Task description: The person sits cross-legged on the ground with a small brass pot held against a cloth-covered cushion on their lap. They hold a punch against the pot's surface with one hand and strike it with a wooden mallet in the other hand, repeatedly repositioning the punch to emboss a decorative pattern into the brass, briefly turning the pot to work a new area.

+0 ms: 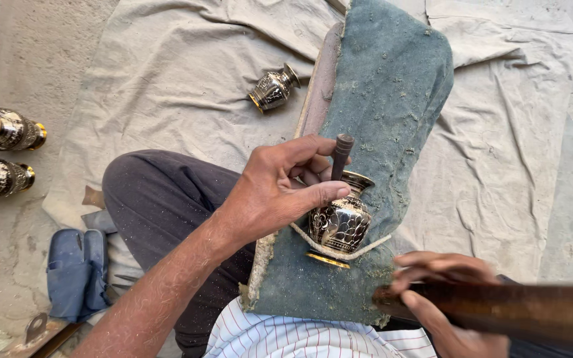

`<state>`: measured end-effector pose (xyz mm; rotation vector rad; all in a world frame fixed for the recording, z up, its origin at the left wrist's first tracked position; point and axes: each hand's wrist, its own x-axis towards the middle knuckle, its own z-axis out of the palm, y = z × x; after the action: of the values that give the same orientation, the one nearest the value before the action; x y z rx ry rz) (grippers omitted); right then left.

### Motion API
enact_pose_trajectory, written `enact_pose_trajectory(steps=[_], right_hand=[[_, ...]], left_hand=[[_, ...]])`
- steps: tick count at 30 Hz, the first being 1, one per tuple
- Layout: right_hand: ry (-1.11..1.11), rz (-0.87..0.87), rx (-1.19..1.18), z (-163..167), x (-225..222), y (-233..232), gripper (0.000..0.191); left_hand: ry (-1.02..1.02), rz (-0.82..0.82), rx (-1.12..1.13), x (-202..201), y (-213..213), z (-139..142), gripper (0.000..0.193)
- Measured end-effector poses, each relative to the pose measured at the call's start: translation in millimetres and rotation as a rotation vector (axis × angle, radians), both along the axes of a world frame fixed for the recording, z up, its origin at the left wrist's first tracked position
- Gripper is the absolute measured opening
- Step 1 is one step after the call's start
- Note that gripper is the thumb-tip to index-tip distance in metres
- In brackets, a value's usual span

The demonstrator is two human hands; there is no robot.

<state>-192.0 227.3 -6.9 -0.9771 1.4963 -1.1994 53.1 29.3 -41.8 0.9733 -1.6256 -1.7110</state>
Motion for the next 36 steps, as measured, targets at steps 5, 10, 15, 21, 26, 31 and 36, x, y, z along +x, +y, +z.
enact_pose_trajectory(steps=[5,10,15,21,26,31,36], right_hand=[[0.280,0.051,0.331,15,-31,-24,0.037],[0.698,0.145,0.456,47,-71,-58,0.033],[1.017,0.252,0.534,49,-105,-90,0.039],[1.175,0.387,0.467,40,-149,-100,0.070],[1.314,0.428,0.487,41,-153,-103,0.088],[1.300,0.431,0.395,29,-188,-86,0.084],[1.308,0.412,0.834,-17,-276,-63,0.027]], left_hand=[[0.132,-0.079,0.160,-6,-10,-8,0.054],[0.145,-0.163,0.177,-8,-21,-14,0.056],[0.142,-0.172,0.201,-9,-26,-21,0.057],[0.146,-0.164,-0.114,-6,-24,-24,0.052],[0.013,-0.217,0.007,-12,-27,-19,0.060],[0.087,-0.237,-0.056,-10,-29,-19,0.060],[0.091,-0.226,-0.065,-9,-26,-25,0.059]])
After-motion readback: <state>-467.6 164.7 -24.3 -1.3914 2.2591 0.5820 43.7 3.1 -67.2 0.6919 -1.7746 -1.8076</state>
